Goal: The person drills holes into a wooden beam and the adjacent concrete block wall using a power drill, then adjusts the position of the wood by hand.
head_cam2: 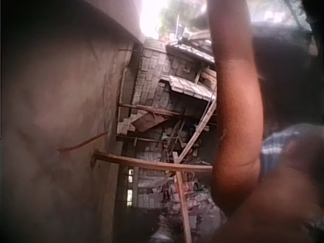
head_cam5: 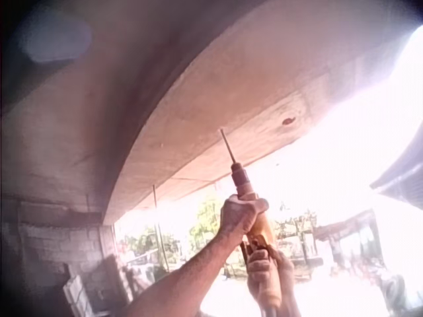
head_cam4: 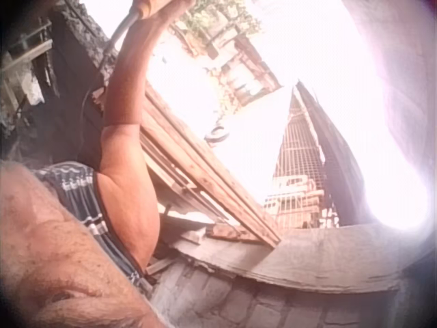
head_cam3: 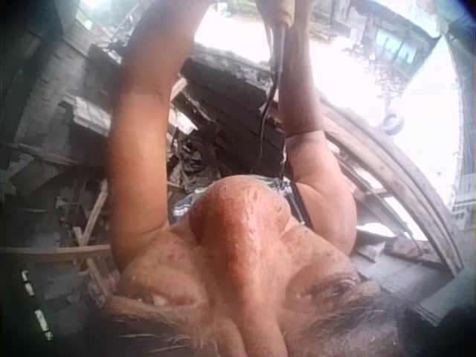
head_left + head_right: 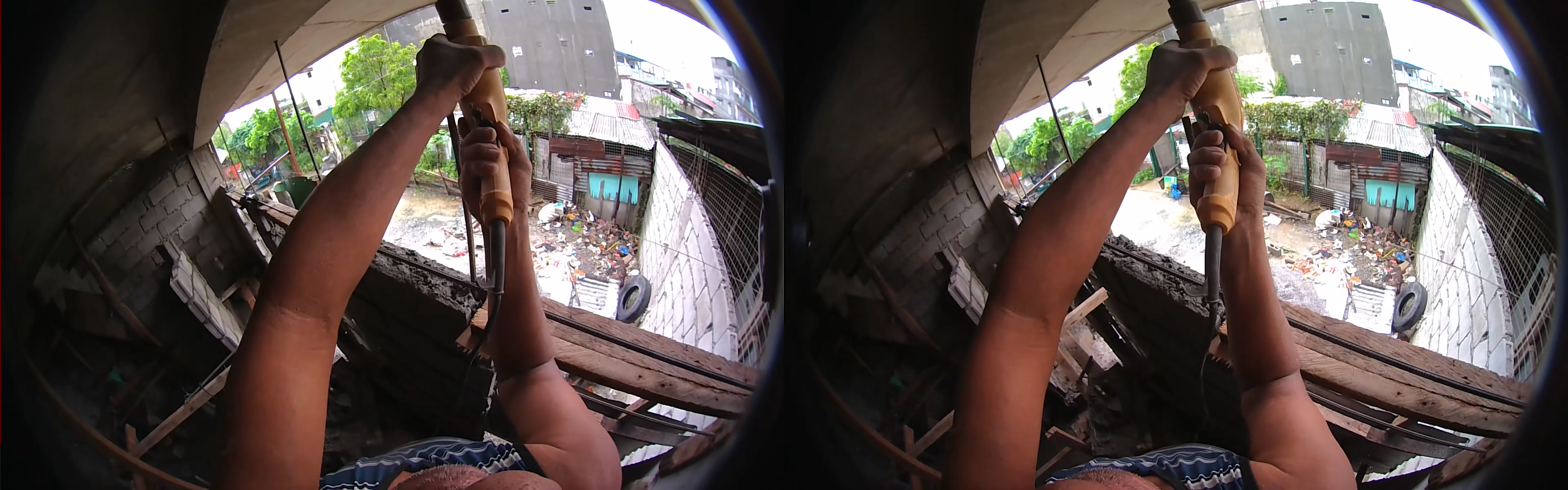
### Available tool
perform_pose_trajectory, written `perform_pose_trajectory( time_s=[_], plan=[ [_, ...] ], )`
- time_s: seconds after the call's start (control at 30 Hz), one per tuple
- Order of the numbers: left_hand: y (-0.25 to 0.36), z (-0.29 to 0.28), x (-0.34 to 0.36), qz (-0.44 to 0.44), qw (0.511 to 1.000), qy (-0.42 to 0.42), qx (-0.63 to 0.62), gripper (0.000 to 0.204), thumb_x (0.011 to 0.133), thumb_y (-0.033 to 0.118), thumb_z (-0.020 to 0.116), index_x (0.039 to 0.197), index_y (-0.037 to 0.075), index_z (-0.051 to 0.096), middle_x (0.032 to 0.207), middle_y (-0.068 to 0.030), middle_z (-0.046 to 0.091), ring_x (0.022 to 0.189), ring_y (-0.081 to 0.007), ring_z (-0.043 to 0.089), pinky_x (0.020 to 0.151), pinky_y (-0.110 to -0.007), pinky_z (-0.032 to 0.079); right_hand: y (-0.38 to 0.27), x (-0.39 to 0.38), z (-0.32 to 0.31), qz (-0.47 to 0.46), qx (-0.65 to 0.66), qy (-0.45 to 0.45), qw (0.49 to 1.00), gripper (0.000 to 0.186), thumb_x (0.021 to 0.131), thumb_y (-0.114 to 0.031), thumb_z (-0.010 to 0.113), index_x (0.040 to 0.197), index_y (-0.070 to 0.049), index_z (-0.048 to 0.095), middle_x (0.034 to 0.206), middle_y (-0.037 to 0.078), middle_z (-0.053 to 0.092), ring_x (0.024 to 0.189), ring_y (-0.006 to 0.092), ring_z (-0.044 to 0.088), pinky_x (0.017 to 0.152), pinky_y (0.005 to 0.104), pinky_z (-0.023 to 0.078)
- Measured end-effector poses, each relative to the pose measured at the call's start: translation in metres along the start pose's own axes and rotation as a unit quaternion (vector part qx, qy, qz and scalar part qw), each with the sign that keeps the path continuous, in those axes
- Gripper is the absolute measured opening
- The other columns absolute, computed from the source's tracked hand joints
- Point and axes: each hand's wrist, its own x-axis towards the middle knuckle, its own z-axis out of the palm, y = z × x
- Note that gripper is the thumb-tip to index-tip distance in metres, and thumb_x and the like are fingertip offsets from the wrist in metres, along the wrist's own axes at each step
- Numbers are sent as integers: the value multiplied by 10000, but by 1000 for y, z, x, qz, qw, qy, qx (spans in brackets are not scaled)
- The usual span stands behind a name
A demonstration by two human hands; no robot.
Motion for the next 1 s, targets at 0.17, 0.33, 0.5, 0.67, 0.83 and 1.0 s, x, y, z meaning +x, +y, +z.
perform_pose_trajectory(
  time_s=[0.17, 0.33, 0.5, 0.67, 0.83, 1.0],
  plan=[
    [0, 1, 1, -2, 1000, 7, 12, 411, 631, 313, 826, 881, 2, 731, 845, -109, 725, 727, -193, 694, 691, -320, 558, 0, -1, 1, -7, -9, -3, 1000, 290, 990, -214, 546, 1167, 16, 534, 909, 64, 621, 738, 156, 591, 611, 325, 538],
    [0, 1, 1, -2, 1000, -1, -1, 398, 632, 305, 826, 871, 0, 733, 847, -109, 725, 730, -192, 693, 696, -318, 556, 1, -1, 3, -2, -4, 5, 1000, 283, 989, -213, 547, 1157, 14, 538, 904, 63, 620, 731, 154, 587, 611, 326, 539],
    [-1, 2, 3, -6, 1000, -4, -9, 391, 634, 297, 826, 869, -1, 731, 840, -104, 721, 724, -192, 688, 695, -319, 554, 0, -1, 2, -7, -6, 8, 1000, 275, 987, -216, 551, 1148, 7, 548, 898, 60, 618, 721, 151, 583, 607, 327, 538],
    [0, 0, 2, -4, 1000, -17, -20, 389, 629, 289, 829, 868, 0, 725, 848, -105, 720, 721, -190, 684, 692, -319, 551, 3, -1, 3, -12, -9, 12, 1000, 276, 991, -224, 547, 1144, 6, 552, 895, 59, 620, 717, 149, 584, 602, 323, 538],
    [2, -1, 1, -1, 1000, -17, -18, 403, 628, 284, 830, 888, -4, 724, 853, -109, 720, 726, -194, 689, 689, -325, 557, 5, -1, 5, -26, -24, 7, 999, 277, 996, -226, 540, 1141, 9, 552, 892, 58, 623, 719, 150, 588, 602, 322, 543],
    [4, -2, -1, -5, 1000, -9, -10, 425, 629, 285, 829, 914, -12, 722, 851, -114, 721, 732, -199, 695, 686, -329, 562, 6, -1, 5, -20, -24, 6, 1000, 272, 996, -222, 539, 1138, 9, 550, 893, 62, 636, 715, 154, 595, 604, 324, 546]
  ],
)
